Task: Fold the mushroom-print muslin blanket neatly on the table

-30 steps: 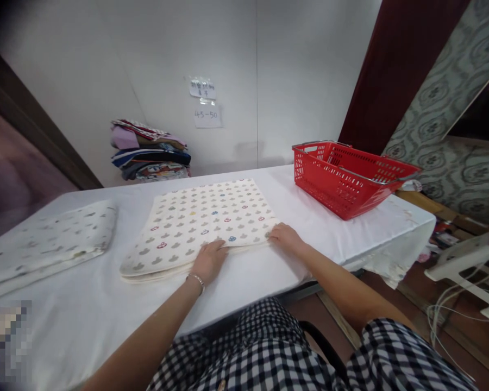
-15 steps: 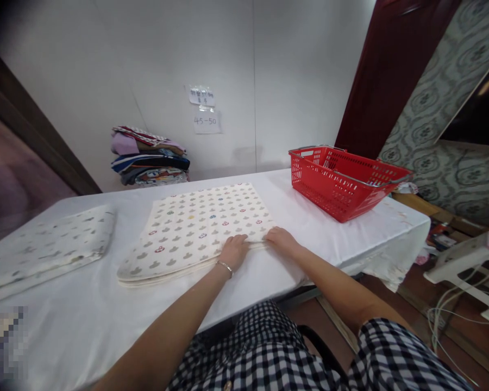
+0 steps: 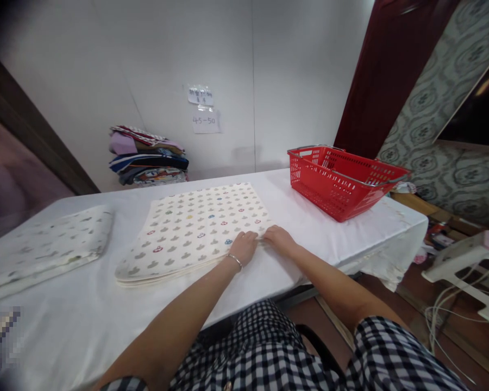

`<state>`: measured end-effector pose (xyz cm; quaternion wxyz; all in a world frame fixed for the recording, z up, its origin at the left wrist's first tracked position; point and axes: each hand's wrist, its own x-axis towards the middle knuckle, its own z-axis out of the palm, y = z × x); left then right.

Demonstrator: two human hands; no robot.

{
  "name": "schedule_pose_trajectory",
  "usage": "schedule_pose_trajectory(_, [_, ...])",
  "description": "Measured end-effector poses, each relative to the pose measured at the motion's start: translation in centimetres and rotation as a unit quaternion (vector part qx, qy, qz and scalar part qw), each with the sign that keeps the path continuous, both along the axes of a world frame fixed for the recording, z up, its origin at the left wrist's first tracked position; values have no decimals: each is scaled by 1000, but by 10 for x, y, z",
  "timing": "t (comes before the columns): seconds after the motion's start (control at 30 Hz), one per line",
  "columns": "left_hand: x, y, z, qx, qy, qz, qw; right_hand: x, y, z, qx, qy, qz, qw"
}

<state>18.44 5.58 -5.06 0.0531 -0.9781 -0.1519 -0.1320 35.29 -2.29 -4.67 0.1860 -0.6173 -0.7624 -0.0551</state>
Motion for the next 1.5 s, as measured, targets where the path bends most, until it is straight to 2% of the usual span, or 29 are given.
schedule_pose_trajectory(0.1, [-5, -2, -4, -27, -30, 23, 999, 2, -2, -1, 5, 4, 5, 1000])
schedule_pose_trajectory(0.2, [-13, -5, -6, -83, -63, 38, 994, 3, -8, -3, -3, 0, 24, 1000])
schedule_pose_trajectory(0.33, [-17, -8, -4, -134, -76, 54, 987, 0, -18, -1, -19, -14, 45, 999])
schedule_pose_trajectory(0.57, [-14, -12, 3, -167, -87, 78, 979, -10, -24, 6, -35, -34, 19, 999])
schedule_pose_trajectory(0.8, [-11, -9, 3, -171, -85, 120, 974, -9, -19, 3, -21, 3, 19, 1000])
schedule_pose_trajectory(0.93, [-8, -6, 3, -161, -67, 131, 976, -6, -15, -2, -9, -9, -21, 1000])
schedule_pose_trajectory(1.07, [-8, -7, 2, -149, -51, 118, 981, -4, -15, -5, -9, -55, -41, 998])
schedule_pose_trajectory(1.27, [-13, -12, -2, -127, -26, 65, 989, -5, -27, 1, -10, -78, -47, 996])
schedule_pose_trajectory(1.5, [-13, -8, -7, -68, -52, 47, 995, -1, -27, 1, -28, -89, -37, 995])
